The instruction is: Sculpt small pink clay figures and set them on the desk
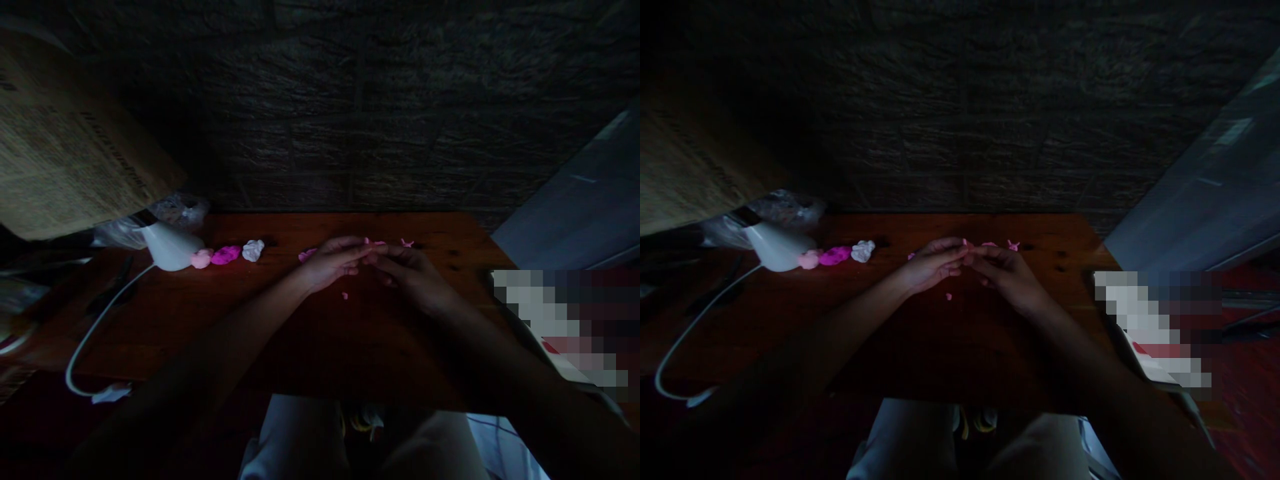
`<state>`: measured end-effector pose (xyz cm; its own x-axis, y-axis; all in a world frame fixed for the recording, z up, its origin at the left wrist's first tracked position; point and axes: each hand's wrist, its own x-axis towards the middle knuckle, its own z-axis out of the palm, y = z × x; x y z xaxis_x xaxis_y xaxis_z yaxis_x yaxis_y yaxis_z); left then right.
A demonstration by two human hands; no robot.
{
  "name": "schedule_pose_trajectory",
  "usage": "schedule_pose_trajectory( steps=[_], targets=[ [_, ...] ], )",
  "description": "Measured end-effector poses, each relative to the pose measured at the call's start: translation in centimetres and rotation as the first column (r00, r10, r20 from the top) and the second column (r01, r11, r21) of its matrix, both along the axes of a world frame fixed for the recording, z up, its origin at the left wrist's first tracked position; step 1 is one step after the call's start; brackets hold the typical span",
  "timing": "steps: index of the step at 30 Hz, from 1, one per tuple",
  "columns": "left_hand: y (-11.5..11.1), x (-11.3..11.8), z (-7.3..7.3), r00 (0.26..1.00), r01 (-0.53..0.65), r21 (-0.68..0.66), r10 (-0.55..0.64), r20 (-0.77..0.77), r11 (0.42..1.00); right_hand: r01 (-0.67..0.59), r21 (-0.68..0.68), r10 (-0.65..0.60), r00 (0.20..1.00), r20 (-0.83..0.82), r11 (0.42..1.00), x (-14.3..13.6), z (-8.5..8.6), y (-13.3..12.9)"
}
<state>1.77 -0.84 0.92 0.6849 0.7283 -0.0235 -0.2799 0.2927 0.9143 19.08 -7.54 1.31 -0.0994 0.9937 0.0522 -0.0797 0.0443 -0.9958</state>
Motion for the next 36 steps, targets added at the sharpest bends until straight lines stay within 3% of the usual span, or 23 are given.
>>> schedule_pose_trajectory(
  steps=[5, 9, 13, 19, 26, 36],
  targets=[
    [-0.05, 0.02, 0.11, 1.000, -0.002, 0.030, 0.002, -0.022, 1.000, 0.005, -0.011, -0.006, 1.000, -0.014, 1.000, -0.08, 0.18, 0.00],
    [-0.12, 0.13, 0.06, 1.000, -0.024, 0.033, 0.024, 0.000, 0.999, 0.078, -0.009, -0.078, 0.995, -0.064, 0.997, -0.02, 0.19, 0.15],
    [-0.20, 0.00, 0.12, 0.998, 0.063, 0.017, -0.064, 0.010, 0.998, 0.144, 0.034, -0.138, 0.980, -0.144, 0.989, 0.02, 0.44, 0.05],
    [-0.28, -0.22, 0.15, 0.981, 0.193, -0.063, -0.193, -0.001, 0.979, 0.034, 0.030, -0.031, 0.996, -0.089, 0.999, -0.14, 0.70, -0.37],
    [-0.20, -0.42, 0.06, 0.975, 0.223, -0.105, -0.224, 0.002, 0.969, 0.007, 0.055, -0.003, 0.997, -0.081, 0.998, -0.12, 0.67, -0.30],
    [-0.34, -0.08, 0.07, 0.979, 0.199, -0.055, -0.197, 0.045, 0.978, -0.007, 0.075, 0.013, 0.997, -0.081, 0.997, -0.20, 0.52, -0.18]
  ],
)
